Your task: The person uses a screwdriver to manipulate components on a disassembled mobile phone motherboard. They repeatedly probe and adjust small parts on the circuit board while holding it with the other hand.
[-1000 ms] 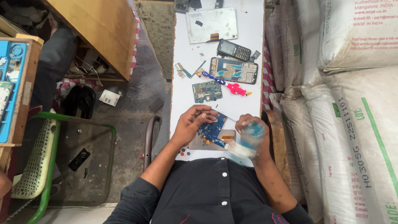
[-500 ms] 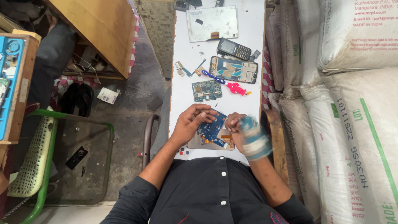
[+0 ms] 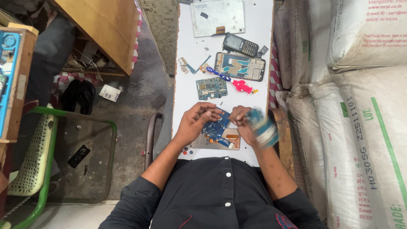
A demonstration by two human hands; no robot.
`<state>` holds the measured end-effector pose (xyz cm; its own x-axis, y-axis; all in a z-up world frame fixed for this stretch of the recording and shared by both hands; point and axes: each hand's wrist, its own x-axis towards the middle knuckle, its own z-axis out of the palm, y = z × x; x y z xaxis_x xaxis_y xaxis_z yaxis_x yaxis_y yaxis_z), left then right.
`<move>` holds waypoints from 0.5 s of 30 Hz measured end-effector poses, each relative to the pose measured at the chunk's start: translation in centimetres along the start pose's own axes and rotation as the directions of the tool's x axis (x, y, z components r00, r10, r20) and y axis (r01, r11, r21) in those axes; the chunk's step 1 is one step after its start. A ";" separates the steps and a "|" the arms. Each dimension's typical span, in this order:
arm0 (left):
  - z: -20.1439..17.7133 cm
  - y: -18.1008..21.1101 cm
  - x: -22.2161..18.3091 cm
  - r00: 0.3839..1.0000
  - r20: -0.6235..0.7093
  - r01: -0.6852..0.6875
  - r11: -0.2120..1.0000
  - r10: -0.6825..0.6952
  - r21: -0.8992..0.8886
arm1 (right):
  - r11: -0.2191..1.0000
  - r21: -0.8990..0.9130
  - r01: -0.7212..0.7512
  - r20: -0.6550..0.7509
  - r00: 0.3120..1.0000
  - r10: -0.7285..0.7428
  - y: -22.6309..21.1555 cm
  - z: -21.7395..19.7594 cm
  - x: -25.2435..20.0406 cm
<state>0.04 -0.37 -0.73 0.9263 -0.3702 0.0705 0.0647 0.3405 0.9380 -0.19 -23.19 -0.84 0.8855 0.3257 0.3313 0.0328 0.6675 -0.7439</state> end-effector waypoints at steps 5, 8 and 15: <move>0.2 0.5 0.0 1.000 -0.005 0.004 0.999 -0.004 0.054 | 0.998 0.003 -0.061 -0.008 0.998 0.061 -0.6 -0.6 -0.6; 0.3 0.6 0.0 1.000 -0.010 0.002 0.998 -0.001 0.057 | 0.997 0.011 -0.077 -0.026 0.997 0.077 0.0 -1.0 -0.6; 0.2 0.3 0.1 1.000 -0.003 -0.011 1.000 0.011 0.008 | 0.997 -0.078 -0.006 0.008 1.000 0.006 0.3 -1.7 -1.2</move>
<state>0.07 -0.51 -0.32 0.9280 -0.3639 0.0802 0.0513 0.3379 0.9398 -0.45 -24.56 -2.48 0.8820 0.3351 0.3312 0.0638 0.6115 -0.7887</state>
